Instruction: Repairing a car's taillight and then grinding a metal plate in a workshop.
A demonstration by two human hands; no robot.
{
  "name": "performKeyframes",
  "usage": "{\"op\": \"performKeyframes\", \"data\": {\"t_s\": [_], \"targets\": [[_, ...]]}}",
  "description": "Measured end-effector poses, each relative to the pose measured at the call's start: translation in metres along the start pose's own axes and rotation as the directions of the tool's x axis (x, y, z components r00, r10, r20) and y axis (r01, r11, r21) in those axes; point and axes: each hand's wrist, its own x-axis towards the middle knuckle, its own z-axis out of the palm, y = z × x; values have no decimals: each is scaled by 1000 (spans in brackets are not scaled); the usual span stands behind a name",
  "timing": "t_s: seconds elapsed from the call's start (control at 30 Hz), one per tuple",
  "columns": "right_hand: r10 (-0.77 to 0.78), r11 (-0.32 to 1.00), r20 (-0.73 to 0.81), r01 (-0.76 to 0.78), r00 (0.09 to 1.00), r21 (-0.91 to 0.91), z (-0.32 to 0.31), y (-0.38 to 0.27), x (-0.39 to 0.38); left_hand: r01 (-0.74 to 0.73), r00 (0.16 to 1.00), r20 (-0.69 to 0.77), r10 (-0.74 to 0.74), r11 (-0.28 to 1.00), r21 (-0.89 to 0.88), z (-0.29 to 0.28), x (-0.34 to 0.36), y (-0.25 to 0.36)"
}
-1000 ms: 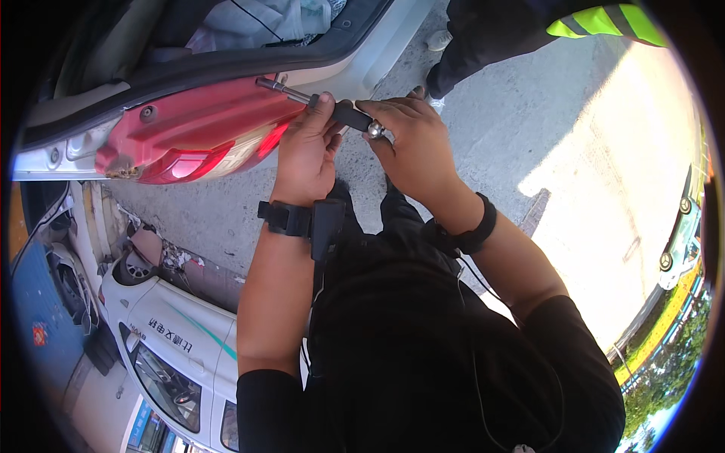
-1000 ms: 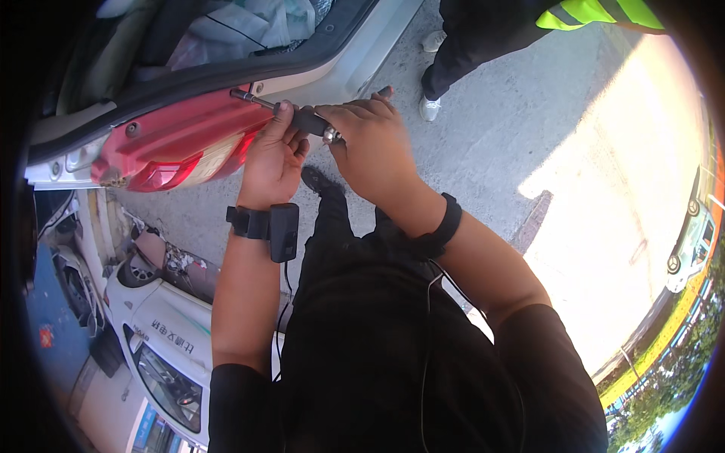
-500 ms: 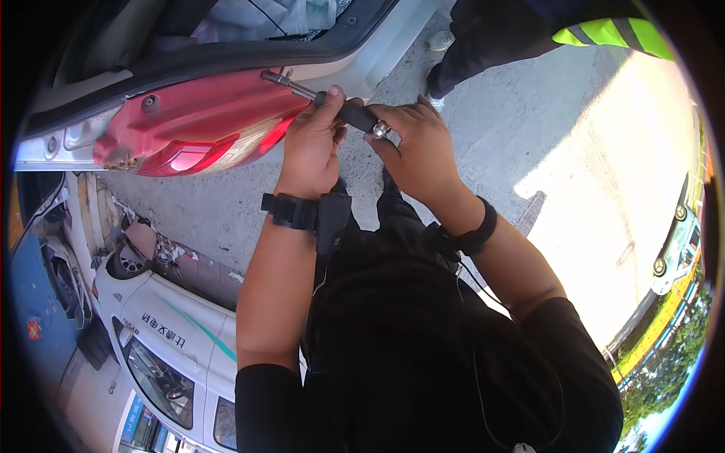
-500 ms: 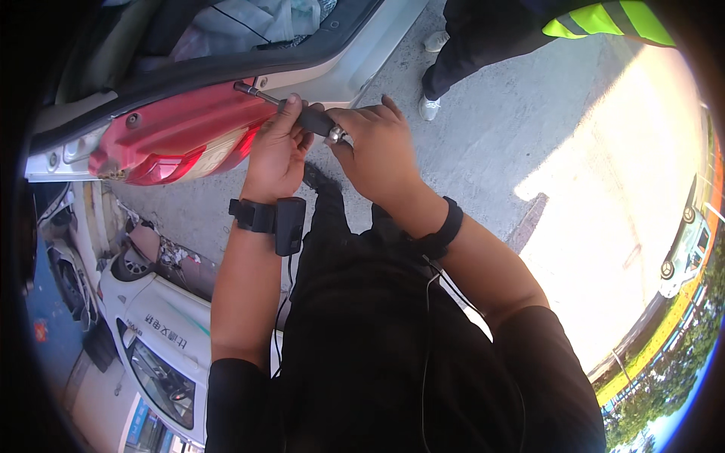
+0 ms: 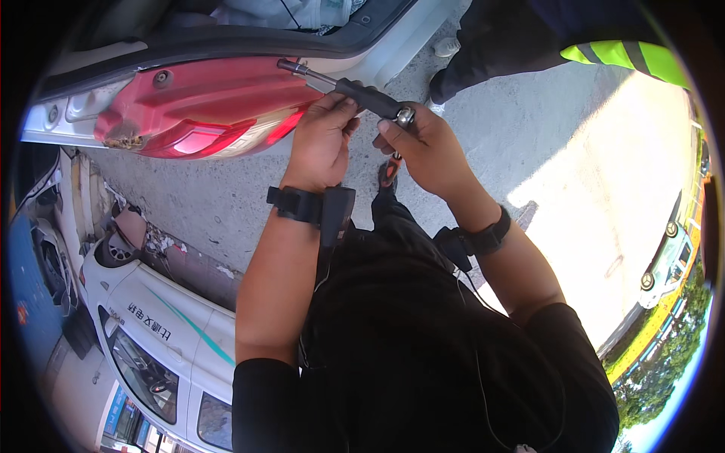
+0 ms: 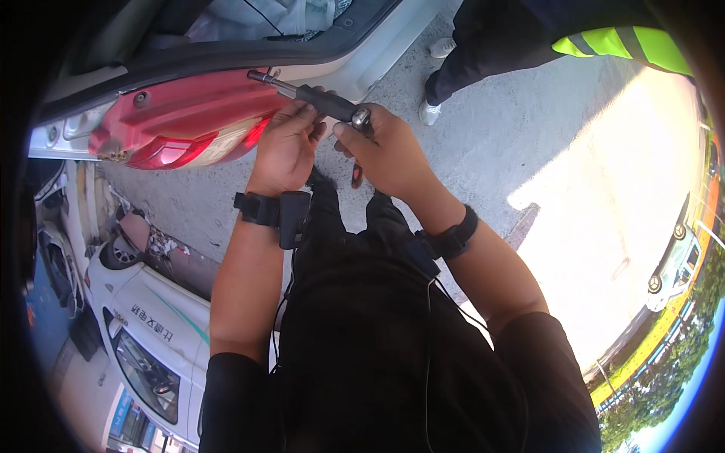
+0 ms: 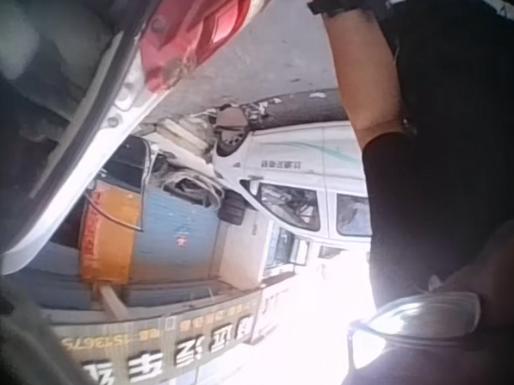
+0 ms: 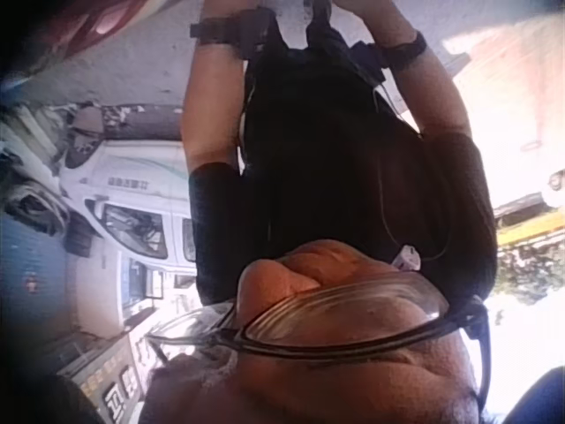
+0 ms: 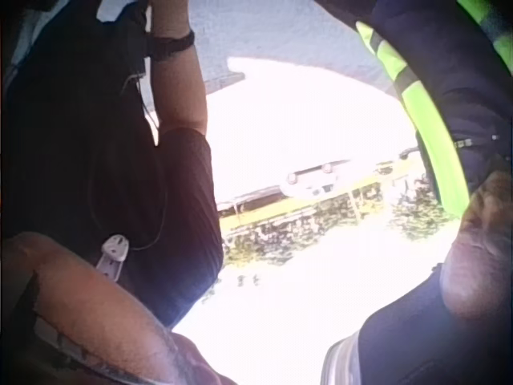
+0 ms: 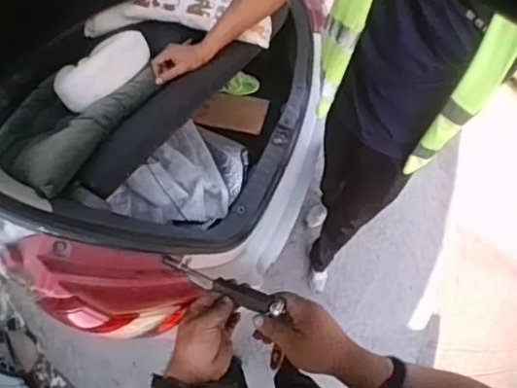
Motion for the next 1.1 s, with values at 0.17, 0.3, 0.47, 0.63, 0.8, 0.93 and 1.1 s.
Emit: {"op": "performKeyframes", "data": {"t_s": [0.17,0.3,0.47,0.63,0.8,0.93,1.1], "targets": [[-121,970,6,119,993,-213,7,-13,-11,40,998,58,-27,971,-236,1,-5,-2],[85,991,118,-96,989,97,0,-3,-6,48,994,111,-22,971,-233,1,-2,-2],[-701,208,134,380,701,-901,3,6,-4,45,990,-128,-50,998,-43,6,-7,-1],[-237,887,-2,215,972,-408,10,-4,-16,35,998,44,-33,998,-53,11,-7,4],[-122,909,-82,78,989,-410,11,5,-14,70,997,30,-65,976,-208,30,-18,13],[-175,956,-32,162,984,-246,8,4,-12,-11,991,131,19,998,-65,3,-8,1],[154,950,66,-166,986,265,4,-5,-8,25,997,79,-17,994,-103,17,-7,7]]}}
